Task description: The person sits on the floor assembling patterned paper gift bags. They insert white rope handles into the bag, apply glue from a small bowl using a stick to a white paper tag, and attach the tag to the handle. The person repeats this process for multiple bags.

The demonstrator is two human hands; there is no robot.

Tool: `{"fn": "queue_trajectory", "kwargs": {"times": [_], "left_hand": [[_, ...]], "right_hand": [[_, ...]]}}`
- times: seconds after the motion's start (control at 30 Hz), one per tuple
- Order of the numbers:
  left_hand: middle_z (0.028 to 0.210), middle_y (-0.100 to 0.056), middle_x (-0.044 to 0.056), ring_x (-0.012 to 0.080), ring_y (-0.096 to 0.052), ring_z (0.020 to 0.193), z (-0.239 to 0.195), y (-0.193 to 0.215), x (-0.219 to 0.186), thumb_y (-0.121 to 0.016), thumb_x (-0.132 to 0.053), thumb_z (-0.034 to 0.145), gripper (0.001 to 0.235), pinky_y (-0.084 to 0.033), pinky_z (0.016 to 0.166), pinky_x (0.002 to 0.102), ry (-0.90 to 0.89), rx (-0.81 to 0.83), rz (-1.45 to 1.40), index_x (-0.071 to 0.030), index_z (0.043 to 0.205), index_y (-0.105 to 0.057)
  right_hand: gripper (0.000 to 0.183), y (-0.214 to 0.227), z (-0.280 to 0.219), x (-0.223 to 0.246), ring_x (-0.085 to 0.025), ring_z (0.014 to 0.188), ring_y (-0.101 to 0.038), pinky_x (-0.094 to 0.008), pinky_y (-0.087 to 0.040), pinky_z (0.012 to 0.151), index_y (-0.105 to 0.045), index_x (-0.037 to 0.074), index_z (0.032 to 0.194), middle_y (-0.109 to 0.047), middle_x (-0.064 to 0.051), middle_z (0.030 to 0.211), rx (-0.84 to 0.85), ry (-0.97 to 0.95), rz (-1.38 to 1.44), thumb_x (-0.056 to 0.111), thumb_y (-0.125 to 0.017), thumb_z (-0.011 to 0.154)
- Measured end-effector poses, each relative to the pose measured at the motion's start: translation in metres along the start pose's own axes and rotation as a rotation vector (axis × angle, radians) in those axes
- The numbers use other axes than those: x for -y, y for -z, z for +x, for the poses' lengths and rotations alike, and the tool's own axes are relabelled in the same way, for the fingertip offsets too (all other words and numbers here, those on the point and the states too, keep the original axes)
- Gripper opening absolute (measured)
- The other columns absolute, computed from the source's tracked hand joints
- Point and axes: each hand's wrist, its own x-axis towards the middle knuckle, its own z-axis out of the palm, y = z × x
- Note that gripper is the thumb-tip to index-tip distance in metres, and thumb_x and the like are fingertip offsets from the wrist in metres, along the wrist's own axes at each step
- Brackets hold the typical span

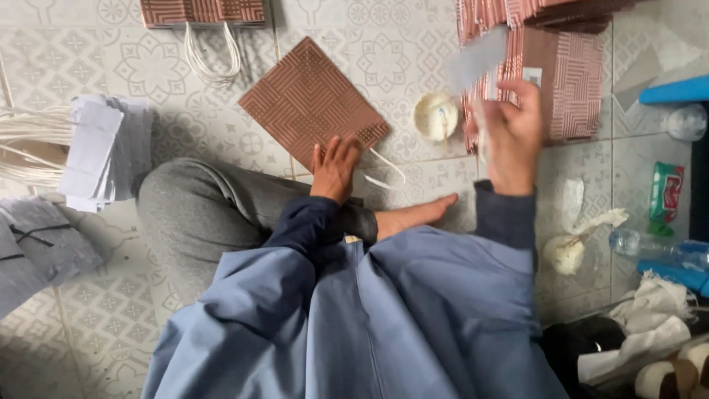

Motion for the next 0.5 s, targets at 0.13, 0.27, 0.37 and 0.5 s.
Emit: {"fn": "queue_trajectory", "kwargs": {"times": [0.13,0.27,0.37,0.5], "left_hand": [[0.148,-0.049,0.009,0.0355,-0.055,0.134,0.010,-0.002,0.011,-0.058,-0.013,0.093,0.059,-0.039,0.114,0.062,0.078,-0.097,-0.066,-0.019,0.150,-0.043],[0.138,-0.061,0.008,0.0381,-0.056,0.134,0.011,-0.007,0.026,-0.062,-0.018,0.095,0.051,-0.045,0.106,0.064,0.159,-0.126,-0.068,-0.021,0.145,-0.054],[0.129,-0.069,0.004,0.0349,-0.064,0.122,0.019,-0.022,0.046,-0.060,-0.017,0.096,0.042,-0.052,0.097,0.059,0.133,-0.151,-0.136,-0.026,0.137,-0.062],[0.102,-0.078,0.011,0.0411,-0.072,0.094,0.019,0.023,0.041,-0.055,-0.011,0.095,0.039,-0.059,0.080,0.057,0.116,-0.150,-0.263,-0.023,0.130,-0.068]], "right_hand": [[0.010,0.071,-0.063,-0.010,-0.022,0.063,-0.070,-0.027,-0.058,0.052,-0.058,0.006,0.115,-0.071,-0.018,0.092,-0.183,-0.043,-0.070,0.003,-0.065,0.107],[0.015,0.090,-0.105,-0.077,-0.017,0.059,-0.067,-0.026,-0.056,0.051,-0.069,-0.002,0.114,-0.069,-0.015,0.077,0.010,-0.176,-0.207,0.001,-0.071,0.099],[0.021,0.058,-0.109,-0.130,-0.016,0.065,-0.070,-0.029,-0.061,0.055,-0.075,0.000,0.114,-0.073,-0.015,0.089,0.164,-0.264,-0.200,0.001,-0.074,0.093],[0.024,0.001,-0.088,-0.179,-0.011,0.062,-0.068,-0.024,-0.061,0.053,-0.073,0.002,0.112,-0.070,-0.010,0.085,0.275,-0.348,-0.084,0.001,-0.077,0.088]]}}
